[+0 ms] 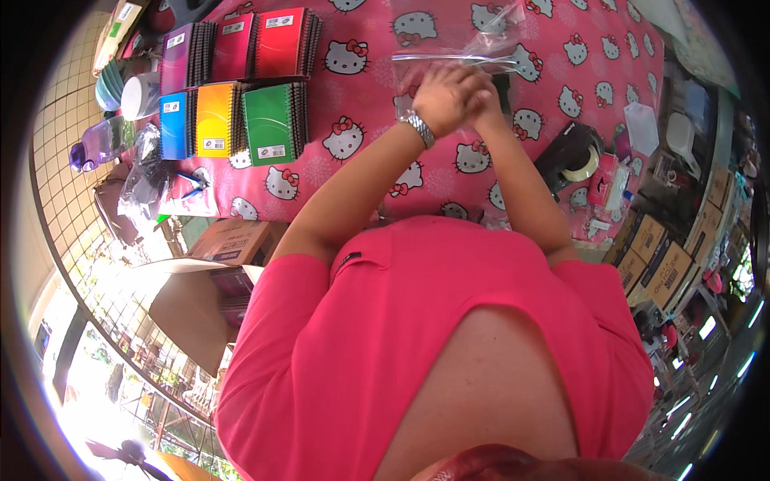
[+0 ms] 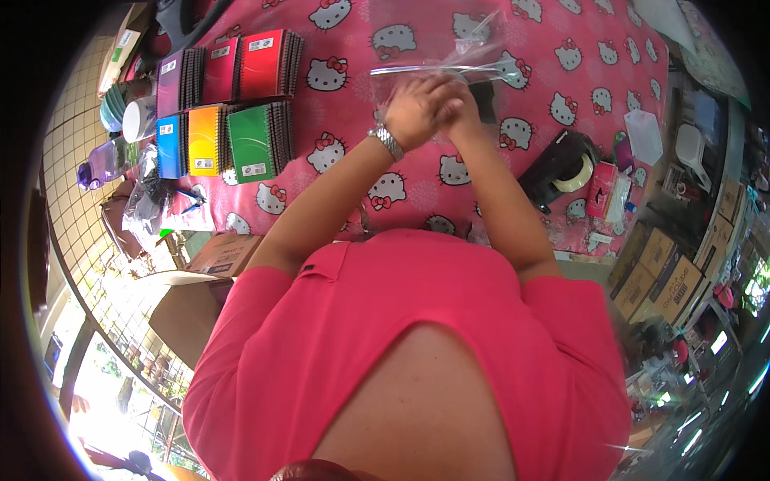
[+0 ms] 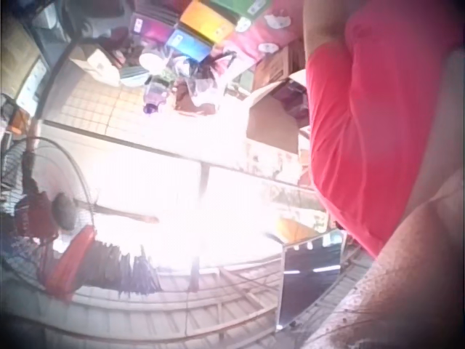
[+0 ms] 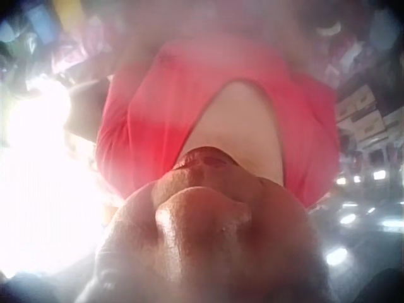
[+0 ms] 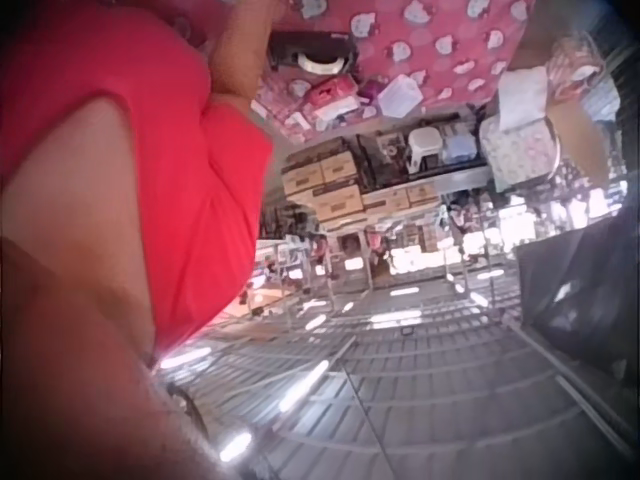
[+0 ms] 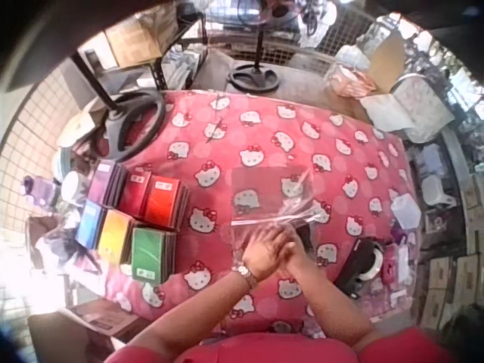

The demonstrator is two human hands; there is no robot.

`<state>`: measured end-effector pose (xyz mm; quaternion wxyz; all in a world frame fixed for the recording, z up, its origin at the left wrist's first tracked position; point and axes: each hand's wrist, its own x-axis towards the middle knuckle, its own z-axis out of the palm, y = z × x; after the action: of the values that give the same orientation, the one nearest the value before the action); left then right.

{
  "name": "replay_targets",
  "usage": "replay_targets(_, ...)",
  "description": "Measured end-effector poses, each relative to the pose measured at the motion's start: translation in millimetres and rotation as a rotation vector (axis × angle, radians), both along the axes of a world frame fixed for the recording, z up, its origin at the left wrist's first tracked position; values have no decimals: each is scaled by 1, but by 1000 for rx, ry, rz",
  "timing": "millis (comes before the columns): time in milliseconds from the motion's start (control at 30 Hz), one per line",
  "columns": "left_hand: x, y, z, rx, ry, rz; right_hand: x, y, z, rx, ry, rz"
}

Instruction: The person organizes colored notebooks into stacks and places them into clear plastic bags, sealing them with tape.

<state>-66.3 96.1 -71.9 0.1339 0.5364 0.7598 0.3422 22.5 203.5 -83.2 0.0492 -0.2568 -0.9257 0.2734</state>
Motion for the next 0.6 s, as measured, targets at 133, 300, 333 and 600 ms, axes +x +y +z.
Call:
replay_targets(133, -17, -8, -36, -421, 161, 258, 36, 0, 19, -107, 99, -236)
replay_targets(300, -45, -31, -57, -381, 99, 141, 79, 13, 7, 243, 72, -251)
replay_targets(333, -47, -32, -59, -375, 106, 102, 72, 11, 3, 299, 116, -198)
replay_targets(600, -74, -42, -46, -574, 220, 46, 44, 23, -26, 57, 70, -301)
